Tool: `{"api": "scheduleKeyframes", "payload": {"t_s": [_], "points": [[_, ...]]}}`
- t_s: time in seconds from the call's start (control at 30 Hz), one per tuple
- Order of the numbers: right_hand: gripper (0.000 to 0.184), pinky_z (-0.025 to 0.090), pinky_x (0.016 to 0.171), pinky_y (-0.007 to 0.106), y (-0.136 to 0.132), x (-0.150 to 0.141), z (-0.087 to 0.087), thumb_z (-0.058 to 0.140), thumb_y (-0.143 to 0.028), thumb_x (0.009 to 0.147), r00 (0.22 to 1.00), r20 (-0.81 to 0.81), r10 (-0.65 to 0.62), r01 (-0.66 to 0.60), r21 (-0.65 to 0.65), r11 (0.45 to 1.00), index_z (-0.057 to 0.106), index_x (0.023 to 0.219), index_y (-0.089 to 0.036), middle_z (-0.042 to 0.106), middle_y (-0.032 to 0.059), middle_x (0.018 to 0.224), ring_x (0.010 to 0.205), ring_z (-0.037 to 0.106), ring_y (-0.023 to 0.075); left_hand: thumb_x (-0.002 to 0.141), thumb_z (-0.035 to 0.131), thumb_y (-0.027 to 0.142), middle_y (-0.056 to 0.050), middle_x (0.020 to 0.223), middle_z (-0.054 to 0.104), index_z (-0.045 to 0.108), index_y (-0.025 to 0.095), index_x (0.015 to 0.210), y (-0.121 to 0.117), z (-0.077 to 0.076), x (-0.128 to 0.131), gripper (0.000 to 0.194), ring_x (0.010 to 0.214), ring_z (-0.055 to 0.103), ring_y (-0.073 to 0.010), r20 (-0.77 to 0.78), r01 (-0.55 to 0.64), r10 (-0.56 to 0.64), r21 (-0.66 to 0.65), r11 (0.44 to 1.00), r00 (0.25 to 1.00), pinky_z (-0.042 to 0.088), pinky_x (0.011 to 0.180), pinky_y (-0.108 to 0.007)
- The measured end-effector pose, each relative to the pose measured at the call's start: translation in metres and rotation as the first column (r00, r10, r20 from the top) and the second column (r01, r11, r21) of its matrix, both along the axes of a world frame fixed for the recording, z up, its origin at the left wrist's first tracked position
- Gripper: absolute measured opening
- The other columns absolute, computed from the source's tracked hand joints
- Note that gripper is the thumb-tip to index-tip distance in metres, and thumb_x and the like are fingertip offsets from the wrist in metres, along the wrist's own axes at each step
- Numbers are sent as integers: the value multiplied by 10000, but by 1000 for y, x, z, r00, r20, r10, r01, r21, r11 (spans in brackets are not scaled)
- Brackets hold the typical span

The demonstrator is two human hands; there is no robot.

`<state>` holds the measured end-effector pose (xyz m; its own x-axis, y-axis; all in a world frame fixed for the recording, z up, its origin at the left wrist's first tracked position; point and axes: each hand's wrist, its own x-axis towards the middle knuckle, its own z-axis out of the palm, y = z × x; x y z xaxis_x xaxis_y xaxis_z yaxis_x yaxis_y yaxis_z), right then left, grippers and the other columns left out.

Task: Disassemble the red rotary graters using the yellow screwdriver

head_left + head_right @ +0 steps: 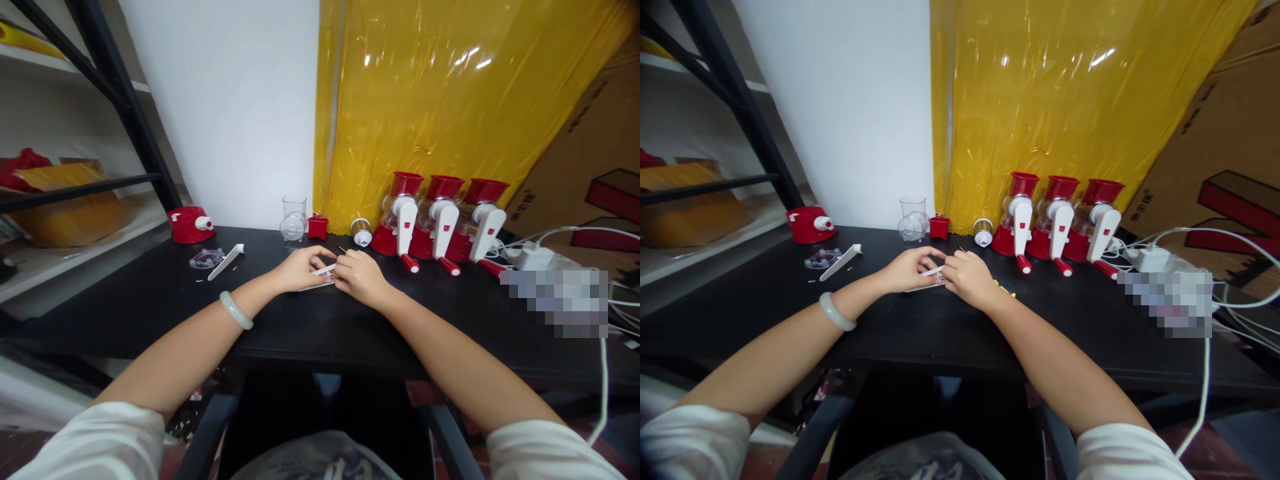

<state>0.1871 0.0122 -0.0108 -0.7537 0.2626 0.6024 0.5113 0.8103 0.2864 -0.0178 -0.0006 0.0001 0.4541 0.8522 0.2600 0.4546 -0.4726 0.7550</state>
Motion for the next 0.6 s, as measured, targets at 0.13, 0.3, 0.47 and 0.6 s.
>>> {"api": "scheduleKeyframes", "payload": {"t_s": [0.13,0.3,0.47,0.6], "points": [[163,295,680,325,2,1,-2,567,-250,891,999,-35,9,-9,-10,1000,626,754,-184,576,49,747,760,402,189,673,752,270,-55,862,738,575,154,1157,-2,2,1,529,721,688,-167,-5,-29,29,5,1000,1000,522,670,-265],[120,333,713,321,2,2,-3,550,-231,901,997,-73,12,-19,-97,995,638,838,-178,580,61,815,801,416,193,656,743,245,-56,866,741,588,151,1137,1,1,-1,514,718,684,-166,-21,-66,66,23,998,998,505,651,-254],[97,350,741,321,-5,0,0,568,-247,894,996,-91,7,-22,-166,986,644,904,-188,584,65,886,856,435,198,653,729,234,-54,889,742,585,160,1148,5,-1,-3,521,726,684,-170,-16,-80,80,14,997,997,505,644,-256],[130,337,746,327,-7,-1,0,543,-262,915,998,-61,-13,3,-158,987,653,885,-200,587,65,882,862,434,201,656,727,244,-54,878,740,586,158,1151,2,0,-2,522,713,683,-167,-19,-83,83,1,997,996,504,630,-251]]}}
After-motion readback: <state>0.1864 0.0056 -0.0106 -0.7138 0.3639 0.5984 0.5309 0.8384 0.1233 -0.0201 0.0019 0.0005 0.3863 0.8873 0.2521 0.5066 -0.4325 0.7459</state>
